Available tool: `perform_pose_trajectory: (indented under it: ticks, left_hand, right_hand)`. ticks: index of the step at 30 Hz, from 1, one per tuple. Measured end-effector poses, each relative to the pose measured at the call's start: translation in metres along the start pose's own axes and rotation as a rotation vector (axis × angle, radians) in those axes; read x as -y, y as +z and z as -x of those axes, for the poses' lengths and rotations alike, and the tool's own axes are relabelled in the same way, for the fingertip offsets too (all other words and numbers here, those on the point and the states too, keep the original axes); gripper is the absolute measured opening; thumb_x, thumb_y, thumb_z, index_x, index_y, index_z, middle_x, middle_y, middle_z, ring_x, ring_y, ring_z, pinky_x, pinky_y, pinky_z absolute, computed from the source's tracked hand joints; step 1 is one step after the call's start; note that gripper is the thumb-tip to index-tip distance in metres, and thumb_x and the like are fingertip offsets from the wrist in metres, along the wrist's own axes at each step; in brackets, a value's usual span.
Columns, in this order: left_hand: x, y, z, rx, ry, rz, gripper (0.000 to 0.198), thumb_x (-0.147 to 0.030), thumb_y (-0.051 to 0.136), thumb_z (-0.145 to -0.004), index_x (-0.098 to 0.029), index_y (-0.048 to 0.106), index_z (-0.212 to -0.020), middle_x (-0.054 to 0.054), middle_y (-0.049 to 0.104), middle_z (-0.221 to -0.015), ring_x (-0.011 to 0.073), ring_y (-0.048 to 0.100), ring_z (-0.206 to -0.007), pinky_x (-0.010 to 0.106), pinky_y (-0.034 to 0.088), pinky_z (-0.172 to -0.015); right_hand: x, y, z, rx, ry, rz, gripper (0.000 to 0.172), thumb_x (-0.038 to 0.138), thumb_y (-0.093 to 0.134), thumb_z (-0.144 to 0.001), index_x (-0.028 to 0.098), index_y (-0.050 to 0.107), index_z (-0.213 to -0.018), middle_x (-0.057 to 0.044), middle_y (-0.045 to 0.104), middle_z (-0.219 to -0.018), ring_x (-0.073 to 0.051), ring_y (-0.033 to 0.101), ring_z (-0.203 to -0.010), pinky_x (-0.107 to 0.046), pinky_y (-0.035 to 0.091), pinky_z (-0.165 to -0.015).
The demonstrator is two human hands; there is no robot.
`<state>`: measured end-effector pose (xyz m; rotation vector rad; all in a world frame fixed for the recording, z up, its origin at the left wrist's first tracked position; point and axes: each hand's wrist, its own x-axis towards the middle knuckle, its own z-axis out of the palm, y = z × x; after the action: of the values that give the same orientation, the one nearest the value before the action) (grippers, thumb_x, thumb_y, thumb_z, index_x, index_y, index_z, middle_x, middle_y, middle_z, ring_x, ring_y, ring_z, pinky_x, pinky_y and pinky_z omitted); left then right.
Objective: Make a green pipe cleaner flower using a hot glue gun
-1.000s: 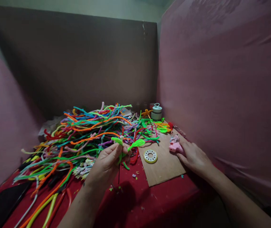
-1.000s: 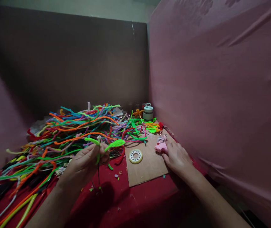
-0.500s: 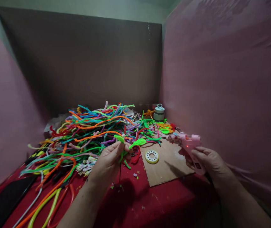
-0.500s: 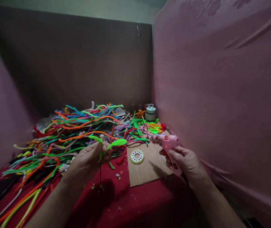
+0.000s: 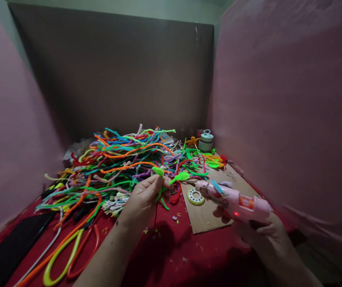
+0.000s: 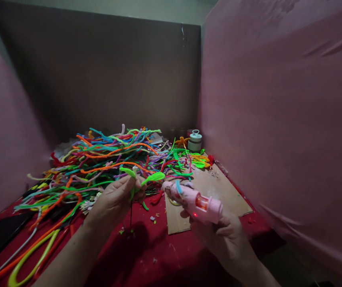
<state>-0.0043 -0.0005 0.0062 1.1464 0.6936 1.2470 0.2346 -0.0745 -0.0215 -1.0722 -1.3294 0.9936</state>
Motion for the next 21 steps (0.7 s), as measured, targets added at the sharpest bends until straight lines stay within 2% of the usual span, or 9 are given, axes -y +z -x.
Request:
perform_pose_trajectory:
  ticks: [2, 5, 10, 14, 18, 21]
  left_hand:
    - [0.0, 0.001, 0.0, 0.004, 0.005, -0.02, 0.024, -0.037, 0.059, -0.078, -0.015, 0.064, -0.068, 0.003, 0.059, -0.074, 0.0108, 0.046, -0.058, 0.024, 0.037, -0.057]
    - [0.001, 0.002, 0.001, 0.006, 0.004, -0.045, 0.023, -0.035, 0.059, -0.078, -0.015, 0.065, -0.069, 0.002, 0.059, -0.074, 0.0109, 0.048, -0.06, 0.024, 0.037, -0.059]
    - [0.001, 0.003, 0.001, 0.014, 0.014, -0.063, 0.022, -0.034, 0.059, -0.078, -0.015, 0.066, -0.068, 0.002, 0.059, -0.075, 0.0108, 0.047, -0.06, 0.024, 0.037, -0.059]
    - [0.002, 0.003, 0.002, -0.003, 0.017, -0.082, 0.023, -0.035, 0.059, -0.078, -0.015, 0.066, -0.068, 0.003, 0.06, -0.075, 0.0112, 0.047, -0.061, 0.024, 0.036, -0.059]
    - [0.003, 0.003, 0.001, 0.0, 0.021, -0.091, 0.023, -0.035, 0.058, -0.079, -0.015, 0.065, -0.068, 0.004, 0.061, -0.076, 0.0117, 0.047, -0.061, 0.025, 0.036, -0.059]
    - [0.003, 0.002, 0.001, 0.019, 0.028, -0.096, 0.024, -0.034, 0.055, -0.081, -0.016, 0.065, -0.069, 0.003, 0.06, -0.074, 0.0114, 0.047, -0.06, 0.024, 0.035, -0.059]
  right_hand:
    - [-0.002, 0.007, -0.003, 0.014, -0.051, -0.012, 0.024, 0.037, 0.067, -0.07, 0.024, 0.07, -0.09, -0.009, 0.069, -0.082, -0.025, 0.063, -0.067, -0.032, 0.051, -0.052]
    - [-0.002, 0.013, -0.006, 0.035, -0.027, -0.004, 0.02, 0.035, 0.067, -0.071, 0.024, 0.07, -0.087, -0.008, 0.068, -0.082, -0.023, 0.062, -0.066, -0.031, 0.051, -0.052]
    - [-0.005, 0.015, -0.006, 0.041, 0.0, 0.032, 0.019, 0.037, 0.066, -0.072, 0.023, 0.068, -0.085, -0.007, 0.066, -0.076, -0.018, 0.058, -0.057, -0.026, 0.046, -0.043]
    - [-0.008, 0.015, -0.006, 0.027, -0.004, 0.041, 0.017, 0.036, 0.067, -0.071, 0.024, 0.068, -0.083, -0.007, 0.066, -0.075, -0.019, 0.058, -0.059, -0.026, 0.046, -0.043]
    - [-0.002, 0.018, -0.007, 0.051, -0.037, 0.006, 0.013, 0.035, 0.066, -0.072, 0.026, 0.068, -0.081, -0.005, 0.065, -0.071, -0.017, 0.055, -0.053, -0.027, 0.045, -0.042]
    - [0.005, 0.02, -0.009, 0.068, -0.093, -0.004, 0.01, 0.034, 0.066, -0.072, 0.027, 0.068, -0.078, -0.005, 0.064, -0.072, -0.019, 0.057, -0.058, -0.029, 0.048, -0.047]
